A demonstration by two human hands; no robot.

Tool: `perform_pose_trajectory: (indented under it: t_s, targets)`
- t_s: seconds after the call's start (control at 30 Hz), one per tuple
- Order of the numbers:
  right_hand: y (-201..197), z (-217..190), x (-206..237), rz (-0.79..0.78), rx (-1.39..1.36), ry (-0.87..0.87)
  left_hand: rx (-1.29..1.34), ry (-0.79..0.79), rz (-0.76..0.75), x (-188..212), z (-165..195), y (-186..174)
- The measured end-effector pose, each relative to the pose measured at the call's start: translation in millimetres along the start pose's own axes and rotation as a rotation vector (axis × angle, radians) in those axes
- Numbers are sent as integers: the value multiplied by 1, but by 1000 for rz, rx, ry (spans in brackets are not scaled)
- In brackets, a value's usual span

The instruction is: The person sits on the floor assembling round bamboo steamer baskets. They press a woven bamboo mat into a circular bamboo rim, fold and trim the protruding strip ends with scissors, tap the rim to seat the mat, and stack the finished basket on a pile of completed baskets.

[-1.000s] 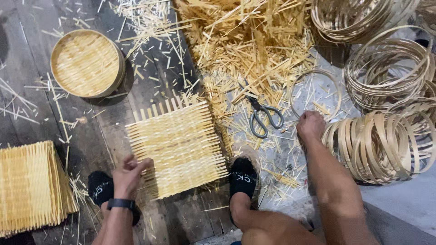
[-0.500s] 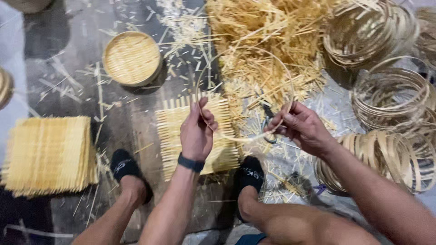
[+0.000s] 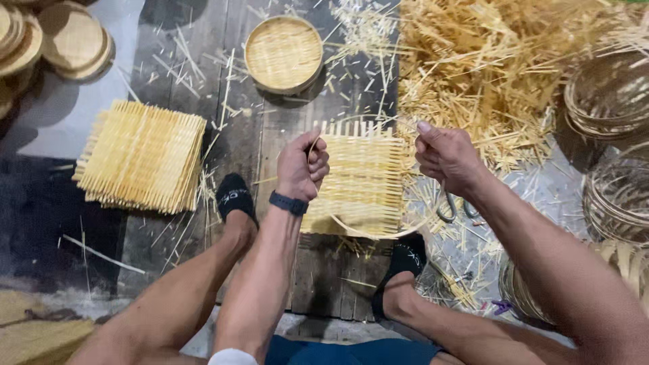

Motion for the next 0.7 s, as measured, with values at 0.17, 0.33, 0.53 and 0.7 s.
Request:
perform_pose_trajectory:
  t_s: [0.17, 0.33, 0.53, 0.7]
  targets:
    - [5, 15, -11, 61, -221, -38, 28, -41, 146, -4, 3, -30]
    - [10, 46, -18, 129, -401, -131, 155, 109, 168, -7, -16, -50]
    - [-2, 71, -24, 250, -197, -127, 103, 76, 208, -12, -19, -77]
    - [-17, 107, -34, 569, 462, -29, -775, 425, 508, 2, -27, -103]
Point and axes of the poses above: each hand's wrist, its own x-axis away from the middle knuckle, its own y-axis out of the palm, z = x × y, the point moved 3 cm from there along -x, towards the middle knuckle, and after that the axes turned 4 degrees about y, right-handed, at the moved point
